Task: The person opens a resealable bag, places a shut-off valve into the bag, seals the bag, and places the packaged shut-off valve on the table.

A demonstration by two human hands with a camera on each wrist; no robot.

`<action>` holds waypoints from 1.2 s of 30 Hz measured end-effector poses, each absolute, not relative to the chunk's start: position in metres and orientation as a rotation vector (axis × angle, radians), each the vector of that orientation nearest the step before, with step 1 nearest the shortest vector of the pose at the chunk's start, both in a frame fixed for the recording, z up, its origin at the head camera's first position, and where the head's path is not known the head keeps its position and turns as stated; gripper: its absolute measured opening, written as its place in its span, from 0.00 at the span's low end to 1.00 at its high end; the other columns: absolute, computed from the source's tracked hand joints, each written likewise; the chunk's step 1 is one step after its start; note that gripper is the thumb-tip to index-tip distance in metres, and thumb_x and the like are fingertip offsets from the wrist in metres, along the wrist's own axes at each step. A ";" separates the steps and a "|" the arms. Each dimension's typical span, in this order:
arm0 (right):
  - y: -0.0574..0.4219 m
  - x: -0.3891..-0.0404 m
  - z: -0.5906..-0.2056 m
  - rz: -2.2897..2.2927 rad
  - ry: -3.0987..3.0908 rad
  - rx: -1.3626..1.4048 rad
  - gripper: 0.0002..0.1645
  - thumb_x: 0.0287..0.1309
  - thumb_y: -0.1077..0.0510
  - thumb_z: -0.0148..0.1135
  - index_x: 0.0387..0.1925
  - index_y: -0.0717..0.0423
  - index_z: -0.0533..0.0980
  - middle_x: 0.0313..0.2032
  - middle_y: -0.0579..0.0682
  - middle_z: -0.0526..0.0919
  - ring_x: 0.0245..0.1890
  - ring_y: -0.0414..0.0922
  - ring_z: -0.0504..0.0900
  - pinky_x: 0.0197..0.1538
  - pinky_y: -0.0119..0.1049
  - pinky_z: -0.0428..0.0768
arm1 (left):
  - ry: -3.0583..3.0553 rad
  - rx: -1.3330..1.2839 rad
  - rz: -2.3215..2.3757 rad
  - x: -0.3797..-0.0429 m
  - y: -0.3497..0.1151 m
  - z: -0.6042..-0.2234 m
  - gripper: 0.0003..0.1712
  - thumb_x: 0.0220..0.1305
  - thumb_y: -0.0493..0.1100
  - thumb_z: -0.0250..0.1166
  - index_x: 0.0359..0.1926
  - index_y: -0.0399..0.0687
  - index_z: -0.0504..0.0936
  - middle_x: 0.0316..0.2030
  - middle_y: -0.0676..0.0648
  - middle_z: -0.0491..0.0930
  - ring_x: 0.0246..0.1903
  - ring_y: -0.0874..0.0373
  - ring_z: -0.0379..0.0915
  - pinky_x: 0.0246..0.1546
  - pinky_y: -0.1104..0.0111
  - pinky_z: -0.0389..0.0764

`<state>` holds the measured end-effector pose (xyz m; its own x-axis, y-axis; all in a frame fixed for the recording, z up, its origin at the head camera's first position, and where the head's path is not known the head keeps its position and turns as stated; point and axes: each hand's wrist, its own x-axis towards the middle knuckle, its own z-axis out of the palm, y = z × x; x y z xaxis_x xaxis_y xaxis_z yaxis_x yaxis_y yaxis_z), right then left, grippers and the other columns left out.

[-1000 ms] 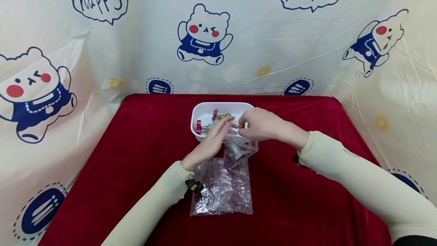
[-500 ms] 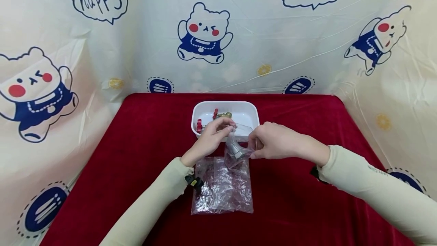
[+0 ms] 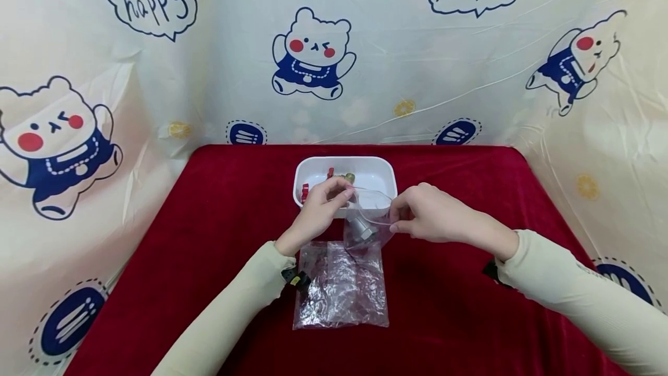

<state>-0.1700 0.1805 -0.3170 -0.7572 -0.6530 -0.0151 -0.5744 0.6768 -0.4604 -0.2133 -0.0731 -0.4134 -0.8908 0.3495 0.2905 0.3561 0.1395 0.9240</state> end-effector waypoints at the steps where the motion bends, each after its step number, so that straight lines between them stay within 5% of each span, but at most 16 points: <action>1: 0.181 -0.170 -0.317 -0.662 2.706 -0.994 0.11 0.60 0.61 0.77 0.26 0.45 0.84 0.21 0.35 0.79 0.24 0.38 0.77 0.30 0.37 0.79 | -2.366 -0.730 -1.914 -0.213 -0.074 -0.413 0.08 0.79 0.37 0.61 0.50 0.36 0.83 0.42 0.42 0.85 0.46 0.51 0.83 0.51 0.63 0.81; 36: 0.211 -0.187 -0.312 -0.708 2.800 -0.903 0.08 0.59 0.63 0.78 0.29 0.47 0.89 0.25 0.39 0.85 0.22 0.39 0.76 0.27 0.37 0.78 | -2.423 -0.702 -1.693 -0.183 -0.086 -0.401 0.04 0.74 0.33 0.66 0.43 0.42 0.86 0.40 0.48 0.86 0.41 0.56 0.82 0.44 0.62 0.86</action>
